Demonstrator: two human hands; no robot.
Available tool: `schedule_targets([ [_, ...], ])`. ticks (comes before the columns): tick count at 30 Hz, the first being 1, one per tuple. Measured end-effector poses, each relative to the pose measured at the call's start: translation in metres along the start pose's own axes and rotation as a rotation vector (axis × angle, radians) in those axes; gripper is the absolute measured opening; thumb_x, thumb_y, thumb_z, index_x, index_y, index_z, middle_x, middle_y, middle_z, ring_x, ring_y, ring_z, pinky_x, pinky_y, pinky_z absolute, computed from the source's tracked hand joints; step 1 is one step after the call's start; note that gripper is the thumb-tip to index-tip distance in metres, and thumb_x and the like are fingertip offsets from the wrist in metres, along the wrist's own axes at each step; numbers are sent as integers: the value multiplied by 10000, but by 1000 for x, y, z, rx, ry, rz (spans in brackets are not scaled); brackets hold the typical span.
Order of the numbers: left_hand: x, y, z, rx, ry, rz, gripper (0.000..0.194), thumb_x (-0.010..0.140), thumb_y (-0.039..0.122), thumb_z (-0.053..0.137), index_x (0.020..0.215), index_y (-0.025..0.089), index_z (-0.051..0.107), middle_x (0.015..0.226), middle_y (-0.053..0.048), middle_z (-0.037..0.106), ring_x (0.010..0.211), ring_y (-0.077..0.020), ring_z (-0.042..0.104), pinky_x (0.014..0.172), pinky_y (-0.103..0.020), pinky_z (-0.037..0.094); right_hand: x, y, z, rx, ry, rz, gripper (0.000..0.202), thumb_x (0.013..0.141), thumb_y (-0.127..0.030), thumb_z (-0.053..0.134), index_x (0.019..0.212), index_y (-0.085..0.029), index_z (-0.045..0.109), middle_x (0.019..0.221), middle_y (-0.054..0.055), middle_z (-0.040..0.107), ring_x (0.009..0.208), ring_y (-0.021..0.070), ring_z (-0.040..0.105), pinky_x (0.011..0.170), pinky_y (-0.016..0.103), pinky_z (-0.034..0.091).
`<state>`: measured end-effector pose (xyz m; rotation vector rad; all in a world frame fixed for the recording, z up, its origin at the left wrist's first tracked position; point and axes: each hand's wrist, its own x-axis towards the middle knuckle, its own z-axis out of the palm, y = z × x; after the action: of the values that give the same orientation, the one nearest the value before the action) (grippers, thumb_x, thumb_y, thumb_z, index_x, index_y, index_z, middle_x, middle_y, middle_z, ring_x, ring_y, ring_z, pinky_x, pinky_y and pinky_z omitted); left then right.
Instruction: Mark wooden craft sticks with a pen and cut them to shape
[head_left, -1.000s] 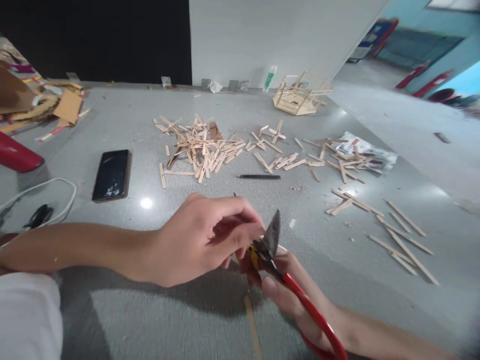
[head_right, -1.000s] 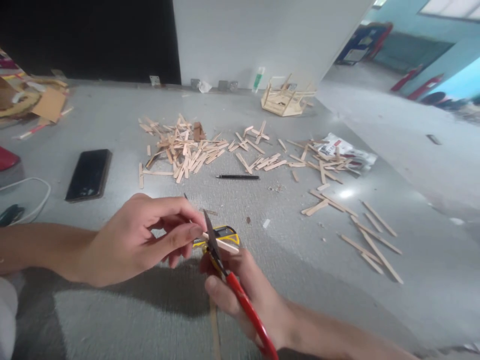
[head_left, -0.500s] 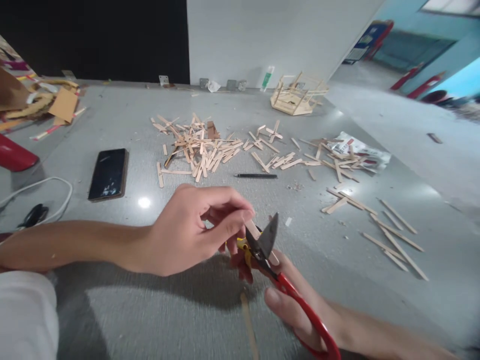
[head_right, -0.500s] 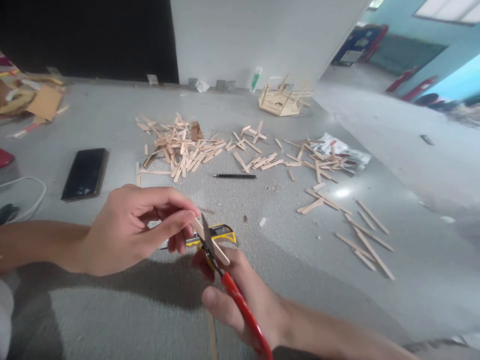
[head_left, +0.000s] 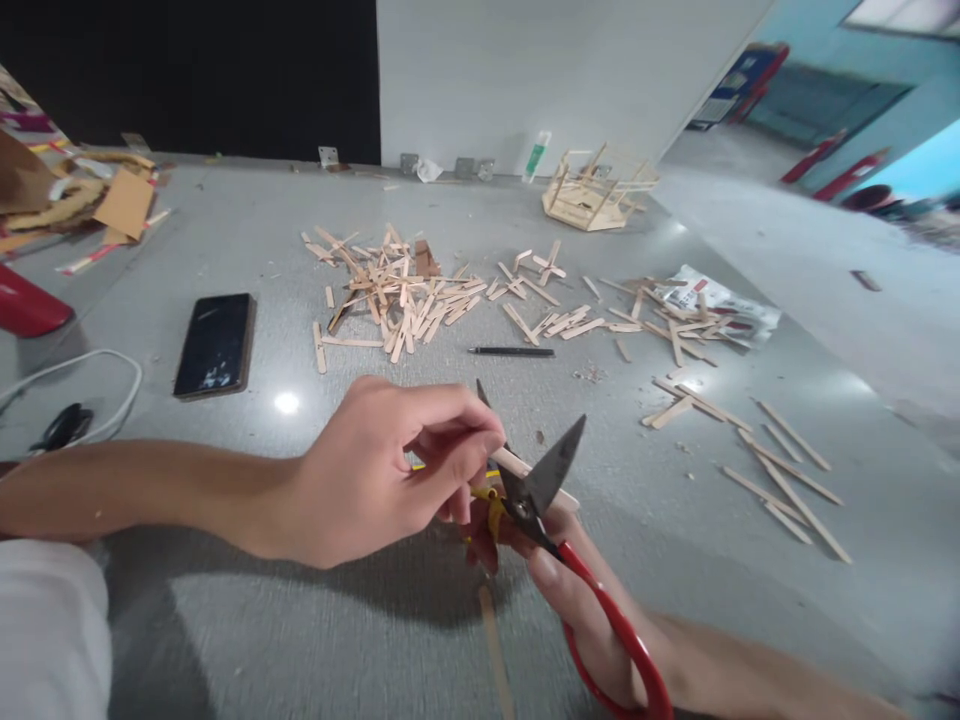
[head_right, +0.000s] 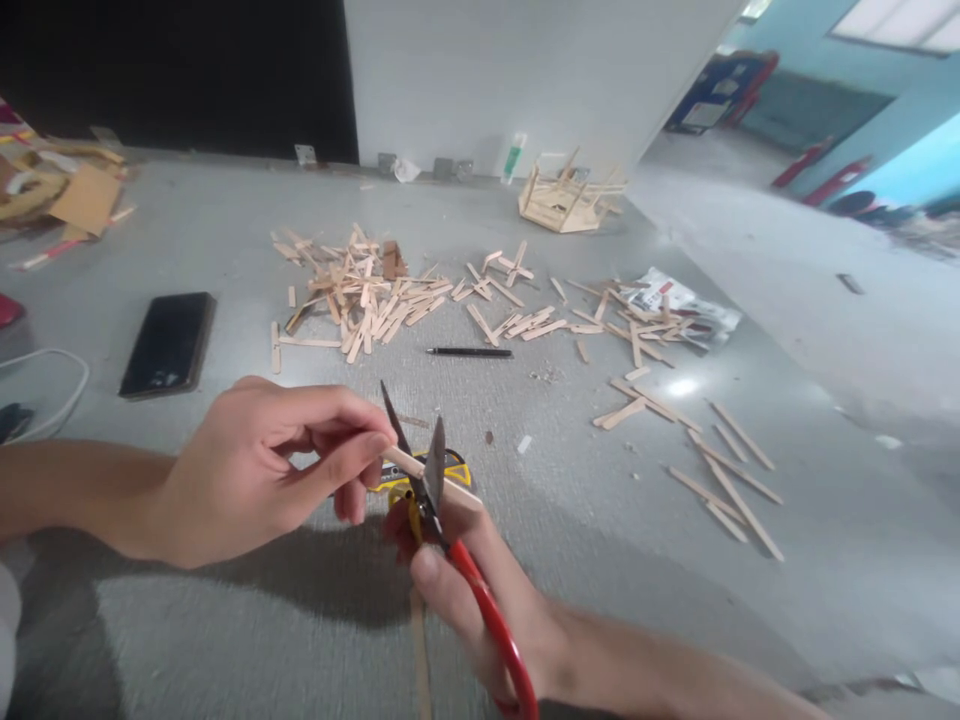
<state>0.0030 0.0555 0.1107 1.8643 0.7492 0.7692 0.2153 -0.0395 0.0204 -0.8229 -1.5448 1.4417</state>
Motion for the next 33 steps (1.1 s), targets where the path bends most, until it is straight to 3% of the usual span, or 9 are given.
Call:
schedule_targets([
  [6, -2, 1, 1, -17, -6, -23, 186, 1030, 206, 597, 872, 156, 681, 653, 40, 676, 501, -75, 703, 487, -103, 511, -5, 7, 2, 14, 70, 55, 314, 1114, -483, 459, 1335, -283, 557, 1095, 72, 616, 939, 225, 606, 826, 376, 569],
  [13, -9, 4, 7, -35, 27, 2, 167, 1007, 144, 589, 860, 153, 669, 649, 50, 694, 513, -62, 714, 507, -73, 516, -2, -4, -4, -159, -52, 6, 468, 1112, -563, 418, 1525, -352, 484, 1379, 102, 582, 1291, 297, 564, 1132, 490, 483],
  [18, -10, 5, 7, 7, 30, 26, 176, 1012, 128, 576, 859, 151, 661, 655, 57, 696, 521, -52, 718, 523, -56, 514, 2, -10, -2, -197, -32, -44, 391, 1118, -548, 416, 1455, -372, 508, 1255, 74, 613, 1141, 260, 611, 1018, 438, 540],
  [24, -2, 8, -4, 42, -72, 56, 166, 1020, 141, 601, 868, 147, 668, 610, 57, 693, 495, -45, 696, 504, -47, 488, 6, -10, -3, -232, -48, -27, 397, 1072, -630, 452, 1174, -274, 594, 981, 51, 572, 877, 231, 566, 830, 401, 545],
  [29, 0, 4, -6, 9, -81, 93, 127, 1027, 165, 629, 921, 148, 697, 618, 46, 703, 492, -61, 690, 498, -72, 505, 5, -8, -3, -263, -64, -5, 402, 1068, -635, 449, 1145, -254, 553, 1015, 66, 583, 895, 235, 570, 809, 388, 530],
  [33, 2, 0, -6, 50, -67, 186, 143, 1035, 143, 613, 928, 142, 709, 606, 48, 679, 487, -52, 660, 514, -80, 503, 5, -9, -5, -251, -86, -36, 428, 1063, -645, 451, 1227, -260, 535, 1092, 78, 592, 983, 259, 593, 877, 409, 538],
])
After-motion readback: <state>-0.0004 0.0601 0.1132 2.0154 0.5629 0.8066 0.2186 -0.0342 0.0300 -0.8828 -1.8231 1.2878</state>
